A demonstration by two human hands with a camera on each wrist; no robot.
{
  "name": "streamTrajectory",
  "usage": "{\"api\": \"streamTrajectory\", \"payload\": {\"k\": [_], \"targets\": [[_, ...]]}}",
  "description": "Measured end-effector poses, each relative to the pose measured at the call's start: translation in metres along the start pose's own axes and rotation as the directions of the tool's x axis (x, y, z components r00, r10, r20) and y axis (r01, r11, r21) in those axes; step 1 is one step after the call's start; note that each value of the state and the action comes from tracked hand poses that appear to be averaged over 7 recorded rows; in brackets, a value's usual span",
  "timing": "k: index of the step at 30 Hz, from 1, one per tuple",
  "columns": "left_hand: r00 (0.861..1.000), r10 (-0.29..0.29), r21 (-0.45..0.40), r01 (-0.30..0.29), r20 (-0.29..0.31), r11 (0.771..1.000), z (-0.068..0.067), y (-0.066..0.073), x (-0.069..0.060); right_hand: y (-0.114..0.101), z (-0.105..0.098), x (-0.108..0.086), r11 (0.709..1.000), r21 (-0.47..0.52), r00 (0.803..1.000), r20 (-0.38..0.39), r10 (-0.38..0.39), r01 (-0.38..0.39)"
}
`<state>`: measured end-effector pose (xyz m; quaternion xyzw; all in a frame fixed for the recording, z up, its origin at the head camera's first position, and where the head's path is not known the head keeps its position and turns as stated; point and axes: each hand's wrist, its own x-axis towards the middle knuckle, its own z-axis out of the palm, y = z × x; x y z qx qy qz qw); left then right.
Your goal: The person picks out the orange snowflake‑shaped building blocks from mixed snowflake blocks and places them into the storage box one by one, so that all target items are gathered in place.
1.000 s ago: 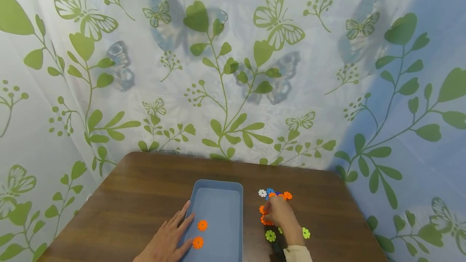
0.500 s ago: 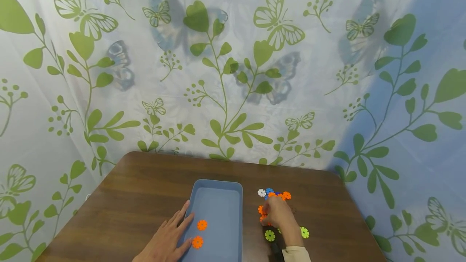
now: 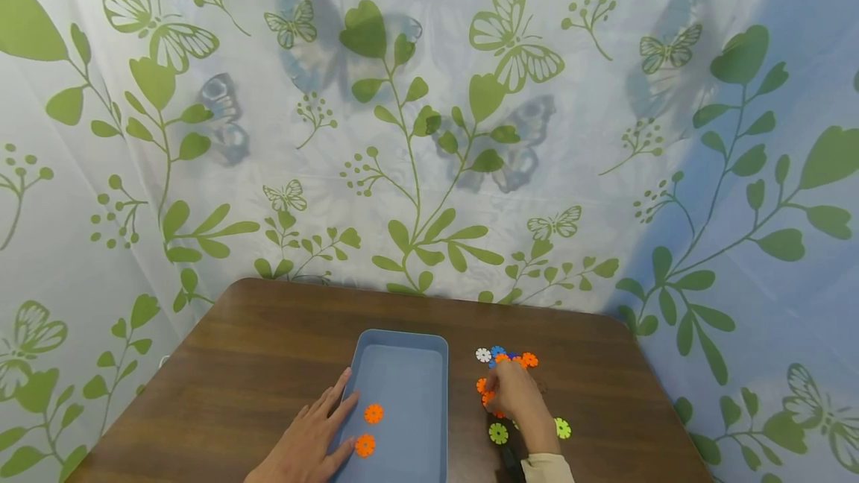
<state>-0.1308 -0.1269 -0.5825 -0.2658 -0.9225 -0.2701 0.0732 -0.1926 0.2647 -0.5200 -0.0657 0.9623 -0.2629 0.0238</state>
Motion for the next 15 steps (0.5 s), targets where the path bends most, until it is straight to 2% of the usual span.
{"api": "streamTrajectory", "payload": {"k": [5,10,15], "targets": [[1.0,-0.011,-0.017,0.011,0.018,1.0,-0.0085,0.0081,0.0005,0.0003,-0.0022,0.0002,0.998,-0.057,1.0,-0.026,-0.01,0.009],[1.0,-0.002,0.011,0.001,0.021,1.0,-0.0051,0.0045,0.001,0.0,-0.0033,0.0013,0.998,-0.055,0.997,-0.078,-0.018,0.014],[1.0,-0.01,-0.002,0.01,0.024,1.0,-0.0036,0.0034,0.0012,-0.0016,-0.0052,0.0024,0.998,-0.039,0.99,-0.125,-0.062,0.058]]}}
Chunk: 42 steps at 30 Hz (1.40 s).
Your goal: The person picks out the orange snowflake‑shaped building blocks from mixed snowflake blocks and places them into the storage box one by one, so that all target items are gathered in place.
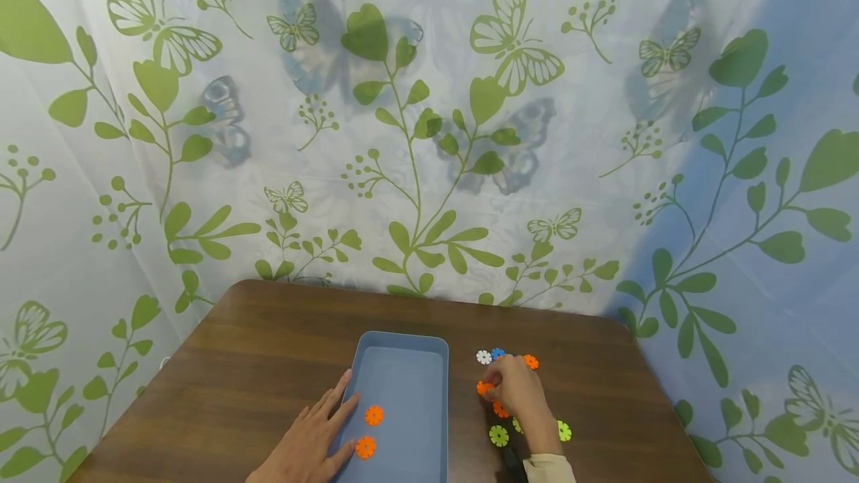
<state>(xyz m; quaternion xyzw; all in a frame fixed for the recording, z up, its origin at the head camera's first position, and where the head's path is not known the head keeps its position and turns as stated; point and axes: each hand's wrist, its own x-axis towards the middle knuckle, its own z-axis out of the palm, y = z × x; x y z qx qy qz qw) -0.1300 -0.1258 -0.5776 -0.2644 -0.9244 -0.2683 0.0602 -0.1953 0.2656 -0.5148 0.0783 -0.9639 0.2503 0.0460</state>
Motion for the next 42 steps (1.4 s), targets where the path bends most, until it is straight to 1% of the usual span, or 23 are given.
{"api": "streamTrajectory", "payload": {"k": [3,5,8,12,16,20,24,28,34,36,37,40,42], "targets": [[1.0,0.003,0.012,-0.002,-0.007,1.0,0.001,-0.001,0.0,-0.001,-0.002,0.0,1.0,0.015,1.0,-0.005,-0.02,0.02],[1.0,0.003,0.012,-0.002,-0.005,1.0,-0.001,0.002,0.0,-0.003,-0.003,0.0,0.999,0.021,0.999,-0.013,-0.037,0.037],[1.0,-0.008,0.001,0.008,0.021,1.0,-0.008,0.007,0.0,-0.004,-0.004,0.001,0.998,0.025,0.998,-0.028,-0.052,0.052],[0.998,-0.03,-0.005,0.031,0.047,1.0,-0.011,0.01,-0.001,-0.007,-0.006,0.002,0.998,0.051,0.998,-0.037,-0.047,0.048],[0.998,-0.041,-0.001,0.041,0.055,0.999,-0.011,0.01,0.0,-0.011,-0.01,0.004,0.994,0.083,0.997,-0.043,-0.063,0.066],[0.997,-0.049,0.0,0.049,0.065,0.999,-0.014,0.013,0.0,-0.016,-0.013,0.006,0.99,0.103,0.994,-0.069,-0.09,0.097],[0.998,-0.045,0.011,0.044,0.053,0.999,-0.014,0.013,-0.001,-0.022,-0.015,0.008,0.984,0.135,0.99,-0.092,-0.107,0.119],[0.999,-0.031,0.002,0.031,0.036,1.0,-0.011,0.011,-0.001,-0.029,-0.019,0.009,0.981,0.155,0.988,-0.12,-0.098,0.116],[1.0,-0.012,0.007,0.012,-0.006,1.0,0.001,0.001,-0.001,-0.038,-0.022,0.011,0.979,0.115,0.974,-0.169,-0.15,0.17],[1.0,-0.005,0.002,0.005,-0.012,1.0,0.0,0.001,-0.002,-0.041,-0.022,0.011,0.975,0.109,0.968,-0.184,-0.169,0.191],[1.0,0.007,0.018,-0.007,-0.021,1.0,0.0,0.001,-0.002,-0.043,-0.022,0.011,0.973,0.11,0.965,-0.19,-0.18,0.203],[1.0,0.016,0.013,-0.016,-0.012,1.0,-0.004,0.004,-0.003,-0.049,-0.022,0.013,0.968,0.113,0.959,-0.198,-0.2,0.225],[1.0,0.015,0.021,-0.015,-0.01,1.0,-0.004,0.005,-0.002,-0.053,-0.022,0.015,0.965,0.113,0.958,-0.195,-0.211,0.235]]}}
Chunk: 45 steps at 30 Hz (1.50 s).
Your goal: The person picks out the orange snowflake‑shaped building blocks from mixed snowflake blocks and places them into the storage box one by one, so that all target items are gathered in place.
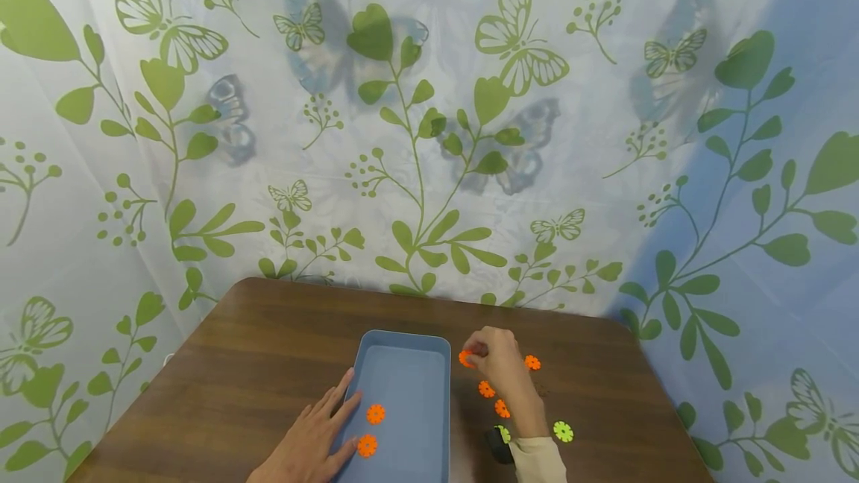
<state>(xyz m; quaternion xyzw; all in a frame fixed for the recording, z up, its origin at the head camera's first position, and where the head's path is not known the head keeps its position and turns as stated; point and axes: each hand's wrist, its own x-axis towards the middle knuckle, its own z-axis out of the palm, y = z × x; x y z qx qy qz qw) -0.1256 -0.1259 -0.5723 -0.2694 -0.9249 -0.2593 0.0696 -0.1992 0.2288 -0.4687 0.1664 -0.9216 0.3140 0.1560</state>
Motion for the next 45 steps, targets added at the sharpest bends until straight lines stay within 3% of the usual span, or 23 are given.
{"api": "streamTrajectory", "payload": {"k": [7,12,20,28,37,45], "targets": [[0.999,-0.029,-0.023,0.029,0.016,0.999,0.005,-0.003,0.003,-0.006,0.003,0.005,0.999,0.032,1.0,0.013,-0.004,0.004],[0.998,-0.046,-0.046,0.048,0.045,0.998,0.001,0.002,0.003,-0.007,0.008,0.006,0.998,0.065,0.999,0.038,-0.001,-0.002],[1.0,0.018,0.017,-0.018,-0.002,1.0,0.001,0.004,0.004,-0.01,0.018,0.01,0.989,0.135,0.994,0.075,-0.073,0.062],[0.999,-0.01,0.004,0.009,0.046,1.0,-0.002,0.006,0.004,-0.016,0.033,0.012,0.979,0.188,0.99,0.096,-0.102,0.083],[0.996,-0.04,0.0,0.04,0.082,0.999,-0.004,0.007,0.004,-0.018,0.052,0.017,0.972,0.209,0.973,0.179,-0.144,0.106],[0.999,-0.025,0.014,0.024,0.047,1.0,-0.004,0.004,0.005,-0.027,0.061,0.022,0.963,0.232,0.952,0.236,-0.192,0.137]]}}
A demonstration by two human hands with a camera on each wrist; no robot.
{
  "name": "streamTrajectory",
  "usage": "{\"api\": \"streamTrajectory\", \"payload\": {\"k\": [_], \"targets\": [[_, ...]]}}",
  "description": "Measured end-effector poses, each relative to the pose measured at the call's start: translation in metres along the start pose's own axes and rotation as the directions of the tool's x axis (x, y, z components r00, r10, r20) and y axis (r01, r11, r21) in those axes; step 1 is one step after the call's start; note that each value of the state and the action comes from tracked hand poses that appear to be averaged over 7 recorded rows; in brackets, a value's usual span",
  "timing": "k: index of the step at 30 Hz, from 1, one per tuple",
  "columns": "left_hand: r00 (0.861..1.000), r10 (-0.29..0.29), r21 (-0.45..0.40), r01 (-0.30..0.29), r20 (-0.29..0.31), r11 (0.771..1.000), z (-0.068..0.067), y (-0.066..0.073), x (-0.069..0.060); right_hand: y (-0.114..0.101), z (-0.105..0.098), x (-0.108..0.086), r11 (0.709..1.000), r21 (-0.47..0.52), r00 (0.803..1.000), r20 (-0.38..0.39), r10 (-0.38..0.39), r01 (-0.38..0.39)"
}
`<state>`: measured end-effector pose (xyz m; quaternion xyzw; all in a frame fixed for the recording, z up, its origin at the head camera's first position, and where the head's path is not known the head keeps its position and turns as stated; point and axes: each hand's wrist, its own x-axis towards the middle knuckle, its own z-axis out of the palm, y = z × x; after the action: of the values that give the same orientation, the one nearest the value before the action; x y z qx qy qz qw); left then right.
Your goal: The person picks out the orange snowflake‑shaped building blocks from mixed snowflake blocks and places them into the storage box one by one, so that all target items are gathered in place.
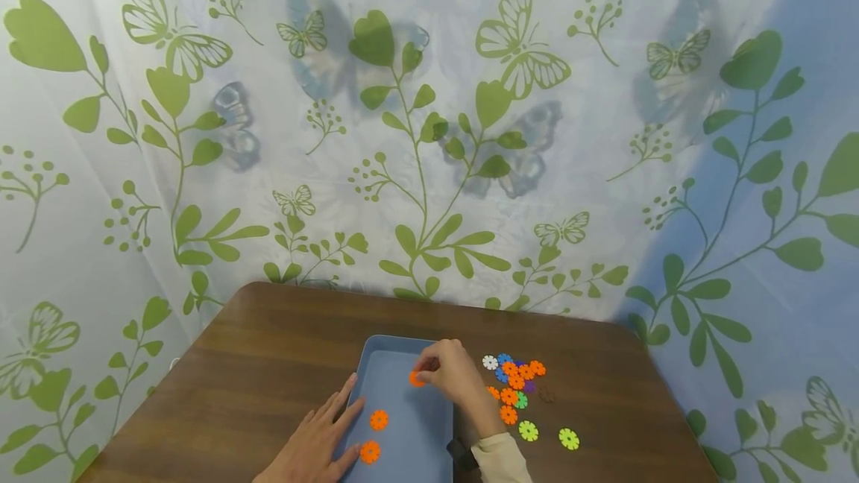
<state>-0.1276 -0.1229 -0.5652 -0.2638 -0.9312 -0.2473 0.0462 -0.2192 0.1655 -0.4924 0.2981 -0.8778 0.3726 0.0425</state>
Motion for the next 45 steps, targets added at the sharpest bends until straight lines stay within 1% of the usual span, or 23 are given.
{"api": "streamTrajectory", "payload": {"k": [5,8,10,14,15,18,22,25,30,34,37,45], "targets": [[1.0,0.012,0.015,-0.012,-0.024,1.0,0.005,-0.004,0.0,0.002,0.008,0.003,0.998,0.033,0.998,0.033,-0.055,0.054],[1.0,-0.001,-0.002,0.001,-0.012,1.0,0.005,-0.005,0.0,0.003,0.014,0.006,0.995,0.051,0.995,0.049,-0.084,0.082],[1.0,-0.015,-0.012,0.015,0.003,1.0,0.002,-0.003,0.0,0.004,0.017,0.009,0.995,0.066,0.995,0.068,-0.075,0.071],[1.0,-0.012,-0.008,0.013,0.008,1.0,0.0,-0.001,0.0,0.001,0.024,0.015,0.996,0.079,0.993,0.107,-0.044,0.036],[1.0,-0.007,0.006,0.007,0.004,1.0,0.001,-0.002,0.0,0.0,0.025,0.016,0.997,0.074,0.993,0.114,-0.037,0.028],[1.0,-0.009,0.002,0.009,0.0,1.0,0.002,-0.003,0.001,-0.001,0.032,0.021,0.998,0.065,0.991,0.126,-0.031,0.023],[1.0,-0.013,0.007,0.013,-0.008,1.0,0.007,-0.007,0.002,-0.001,0.041,0.026,0.997,0.083,0.987,0.159,-0.01,-0.003],[1.0,-0.002,0.016,0.002,-0.019,1.0,0.01,-0.01,0.002,-0.001,0.046,0.027,0.995,0.101,0.984,0.18,0.008,-0.027],[1.0,0.018,0.029,-0.017,-0.022,0.999,0.01,-0.01,0.002,0.001,0.053,0.03,0.994,0.09,0.979,0.202,0.036,-0.055],[0.999,0.026,0.042,-0.026,-0.018,0.999,0.01,-0.01,0.0,0.003,0.059,0.033,0.994,0.081,0.974,0.221,0.048,-0.067],[1.0,0.026,0.04,-0.025,-0.016,0.999,0.01,-0.011,0.0,0.004,0.063,0.034,0.995,0.074,0.974,0.22,0.048,-0.066],[1.0,-0.021,0.016,0.021,0.007,1.0,0.012,-0.013,0.003,0.004,0.065,0.036,0.996,0.07,0.976,0.215,0.033,-0.049]]}}
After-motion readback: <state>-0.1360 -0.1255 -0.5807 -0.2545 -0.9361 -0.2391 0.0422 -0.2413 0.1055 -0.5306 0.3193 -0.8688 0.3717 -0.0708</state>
